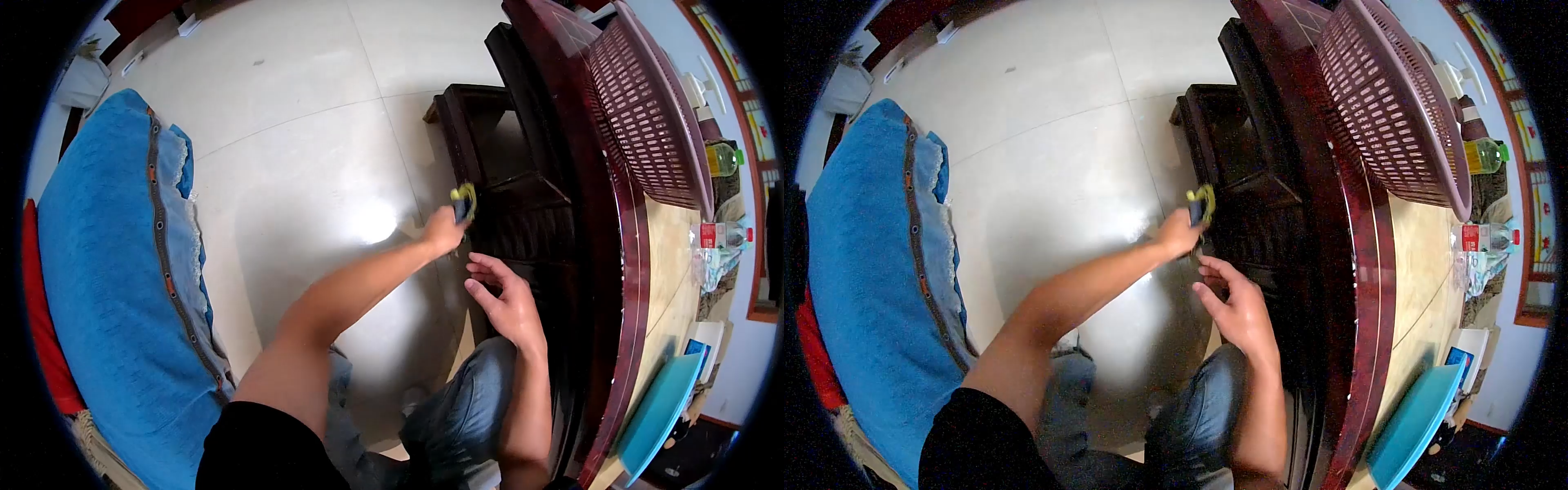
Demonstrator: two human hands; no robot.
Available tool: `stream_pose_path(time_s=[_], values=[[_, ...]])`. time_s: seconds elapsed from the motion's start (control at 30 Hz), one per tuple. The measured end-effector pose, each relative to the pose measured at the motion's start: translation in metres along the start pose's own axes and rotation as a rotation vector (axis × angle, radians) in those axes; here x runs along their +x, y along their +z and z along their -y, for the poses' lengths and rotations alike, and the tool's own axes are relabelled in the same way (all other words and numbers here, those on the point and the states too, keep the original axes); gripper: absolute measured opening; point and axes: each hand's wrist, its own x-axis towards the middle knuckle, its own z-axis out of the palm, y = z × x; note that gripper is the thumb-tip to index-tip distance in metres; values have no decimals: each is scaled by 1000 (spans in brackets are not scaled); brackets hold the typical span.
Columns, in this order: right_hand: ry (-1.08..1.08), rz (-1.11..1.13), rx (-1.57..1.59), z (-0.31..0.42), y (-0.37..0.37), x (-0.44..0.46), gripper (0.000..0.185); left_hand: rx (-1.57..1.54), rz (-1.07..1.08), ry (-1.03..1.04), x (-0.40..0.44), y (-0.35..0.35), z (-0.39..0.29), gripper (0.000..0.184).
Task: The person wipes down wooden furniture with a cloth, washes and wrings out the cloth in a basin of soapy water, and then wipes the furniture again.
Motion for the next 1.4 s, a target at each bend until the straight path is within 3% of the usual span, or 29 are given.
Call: stream_pose_path(time_s=[0.13, 0.2, 0.27, 0.4, 0.5, 0.67, 0.77, 0.87, 0.9, 0.93, 1.0, 1.03, 1.07, 1.17, 1.2, 1.27, 1.3, 1.33, 1.37, 1.4], values=[[-44, 80, 15, -2, 2, 1, 45, 50, 262, 12, -11, -33, 6, 23], [-19, 65, 7, 1, -1, -1, 46, 163, 71, -36, 18, -37, 25, 28], [-7, 45, 5, -5, -5, -2, 47, 39, -322, 89, 34, -47, 12, 27], [11, 22, 7, -15, -10, 0, 48, 47, -450, 67, 83, -59, -33, 22], [60, 23, 86, -10, -9, 5, 48, 241, -380, 146, 88, -44, -43, 19], [-20, 50, 23, -9, -1, 11, 46, 243, -43, 201, 28, -15, -4, 21], [-45, 35, 35, -6, 4, 13, 44, 1, 49, 118, -2, -17, -7, 21], [-95, 39, 36, -4, 8, 15, 43, -134, -275, 18, 11, -20, -23, 23], [-107, 45, 27, -2, 9, 16, 42, -272, -260, 17, 21, -11, -22, 23], [-118, 47, 17, -1, 9, 14, 41, -392, -122, -33, 0, -29, -66, 29], [-97, 39, 70, -7, 6, 11, 38, -732, 13, -263, -19, -12, -106, 40], [-91, 35, 92, -12, 3, 12, 36, -714, 120, -226, -25, -16, -116, 49], [-78, 19, 159, -18, 0, 12, 35, -688, -2, -122, -26, -5, -120, 40], [-34, -6, 350, -23, -4, 9, 35, -732, -53, 9, -51, -17, -170, 30], [-67, 50, 240, -25, -5, 8, 40, -749, -102, 75, -59, -18, -184, 31], [-129, 164, 13, -34, -7, 7, 48, -455, -116, 107, -71, -14, -187, 33], [-249, 140, 97, -58, 0, 9, 58, -477, -45, 159, -84, -12, -193, 39], [-75, 257, 295, -54, 4, 9, 56, -497, 28, 210, -98, -8, -196, 55], [-47, 278, 246, -46, 3, 7, 55, -510, -77, 469, -106, 7, -190, 61], [-18, 300, 199, -29, 1, 3, 54, -447, -87, 535, -105, 10, -183, 61]])
